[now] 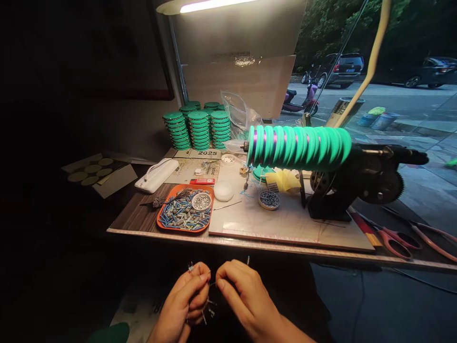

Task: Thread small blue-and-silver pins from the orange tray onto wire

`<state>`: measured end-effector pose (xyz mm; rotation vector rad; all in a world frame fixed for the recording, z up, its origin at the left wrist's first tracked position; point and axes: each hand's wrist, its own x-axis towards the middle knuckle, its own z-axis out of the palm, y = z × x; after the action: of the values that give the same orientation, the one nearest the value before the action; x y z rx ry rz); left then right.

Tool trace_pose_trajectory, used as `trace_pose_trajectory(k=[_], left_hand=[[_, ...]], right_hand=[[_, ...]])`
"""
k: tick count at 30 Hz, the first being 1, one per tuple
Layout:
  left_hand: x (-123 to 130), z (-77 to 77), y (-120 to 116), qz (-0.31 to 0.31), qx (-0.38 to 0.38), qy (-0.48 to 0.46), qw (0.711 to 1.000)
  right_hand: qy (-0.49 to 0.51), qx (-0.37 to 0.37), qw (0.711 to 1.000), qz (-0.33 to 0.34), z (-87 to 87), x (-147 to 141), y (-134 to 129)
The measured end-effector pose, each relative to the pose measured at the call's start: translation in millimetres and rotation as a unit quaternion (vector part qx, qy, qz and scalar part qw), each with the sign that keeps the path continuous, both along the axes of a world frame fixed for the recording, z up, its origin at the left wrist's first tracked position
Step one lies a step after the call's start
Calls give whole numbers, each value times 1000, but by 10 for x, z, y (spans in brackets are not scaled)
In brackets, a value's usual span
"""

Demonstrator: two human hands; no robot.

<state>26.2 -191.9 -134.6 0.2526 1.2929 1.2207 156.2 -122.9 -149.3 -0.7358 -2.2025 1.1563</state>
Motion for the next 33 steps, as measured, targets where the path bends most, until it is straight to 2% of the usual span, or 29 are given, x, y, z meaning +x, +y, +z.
trace_pose_trajectory(k=[10, 14, 20, 28, 33], left_hand=[[14, 23, -25, -10, 9, 28, 1000], [-5, 24, 16, -34, 35, 110, 993], [-12, 37, 47, -29, 56, 251, 966], [-34, -24, -10, -47, 69, 314, 946], [-35, 8, -6, -47, 68, 346, 934]], right_hand=[[-7, -33, 999, -20, -11, -4, -8], [-27, -65, 996, -61, 2, 1, 1], [-51, -50, 993, -89, -4, -12, -1], [-48, -66, 991, -105, 7, -17, 26], [-47, -67, 992, -98, 21, -11, 20]])
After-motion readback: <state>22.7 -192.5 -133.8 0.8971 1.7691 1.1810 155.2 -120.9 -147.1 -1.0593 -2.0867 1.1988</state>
